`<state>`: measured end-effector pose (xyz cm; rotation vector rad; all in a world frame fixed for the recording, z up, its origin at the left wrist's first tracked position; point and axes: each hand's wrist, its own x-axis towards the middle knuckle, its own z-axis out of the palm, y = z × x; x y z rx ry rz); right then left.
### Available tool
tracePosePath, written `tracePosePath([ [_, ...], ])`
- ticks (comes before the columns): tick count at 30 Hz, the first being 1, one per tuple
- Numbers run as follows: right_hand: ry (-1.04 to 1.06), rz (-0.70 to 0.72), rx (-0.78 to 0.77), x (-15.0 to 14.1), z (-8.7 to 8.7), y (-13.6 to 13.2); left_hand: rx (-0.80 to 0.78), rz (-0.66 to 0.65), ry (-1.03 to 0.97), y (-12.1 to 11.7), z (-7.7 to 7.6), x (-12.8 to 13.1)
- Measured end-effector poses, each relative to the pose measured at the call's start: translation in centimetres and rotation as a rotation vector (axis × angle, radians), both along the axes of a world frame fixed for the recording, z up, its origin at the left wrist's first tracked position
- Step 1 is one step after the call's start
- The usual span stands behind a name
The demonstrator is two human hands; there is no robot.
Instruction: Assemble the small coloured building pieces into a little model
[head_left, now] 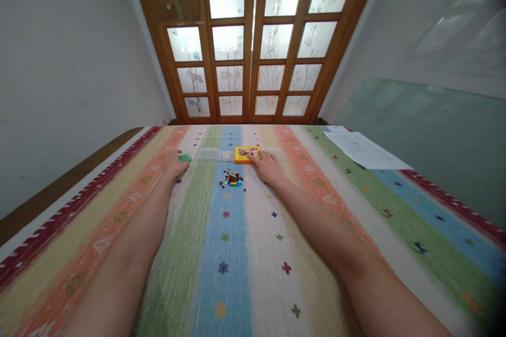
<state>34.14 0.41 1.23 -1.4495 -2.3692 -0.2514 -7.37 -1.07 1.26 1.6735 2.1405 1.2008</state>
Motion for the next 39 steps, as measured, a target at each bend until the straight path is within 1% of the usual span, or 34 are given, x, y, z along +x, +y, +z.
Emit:
tracePosePath([
  [1,-0.001,-0.005,0.009,0.0,0.1,-0.1,-0.018,0.017,0.026,0.0,0.0,-0.2],
  [3,0.004,-0.013,0.018,-0.1,0.2,-0.2,-0.035,0.094,0.128,0.0,-0.1,-0.3],
  [6,0.035,-0.028,0.008,-0.2,0.3,-0.5,0.051,0.194,0.165,-0.2,0.2,0.1],
  [8,0.074,-0.041,0.006,-0.3,0.4,-0.7,0.131,0.206,0.174,-0.5,0.7,1.2],
  [10,0.121,-0.026,0.022,-0.5,0.6,-0.8,0.195,0.14,0.18,-0.8,1.3,2.9],
  [11,0.145,-0.002,0.036,-0.6,0.7,-0.9,0.219,0.08,0.175,-1.0,1.6,4.0],
  [13,0.191,0.073,0.07,-0.9,1.1,-1.3,0.246,-0.082,0.15,-1.5,2.1,6.7],
  [16,0.245,0.227,0.135,-1.4,1.7,-2.1,0.244,-0.321,0.103,-2.5,2.6,11.1],
  [17,0.254,0.284,0.158,-1.6,1.8,-2.4,0.241,-0.368,0.073,-2.9,2.7,12.4],
  [19,0.255,0.388,0.196,-2.0,2.0,-3.1,0.237,-0.419,-0.014,-3.7,2.7,14.7],
  [22,0.235,0.462,0.199,-2.6,1.9,-3.7,0.222,-0.472,-0.091,-4.6,2.6,16.7],
  [27,0.213,0.429,0.153,-2.9,1.5,-3.6,0.201,-0.492,-0.132,-5.4,2.7,17.6],
  [30,0.175,0.403,0.176,-2.9,1.5,-3.7,0.203,-0.469,-0.2,-5.6,2.7,17.9],
  [32,0.148,0.369,0.207,-3.1,1.6,-4.0,0.212,-0.45,-0.207,-5.7,2.7,18.1],
  [36,0.125,0.289,0.262,-3.8,1.8,-4.6,0.206,-0.437,-0.107,-5.7,2.7,18.3],
  [39,0.13,0.231,0.29,-4.1,1.8,-4.5,0.203,-0.453,-0.023,-5.7,2.7,18.2],
])
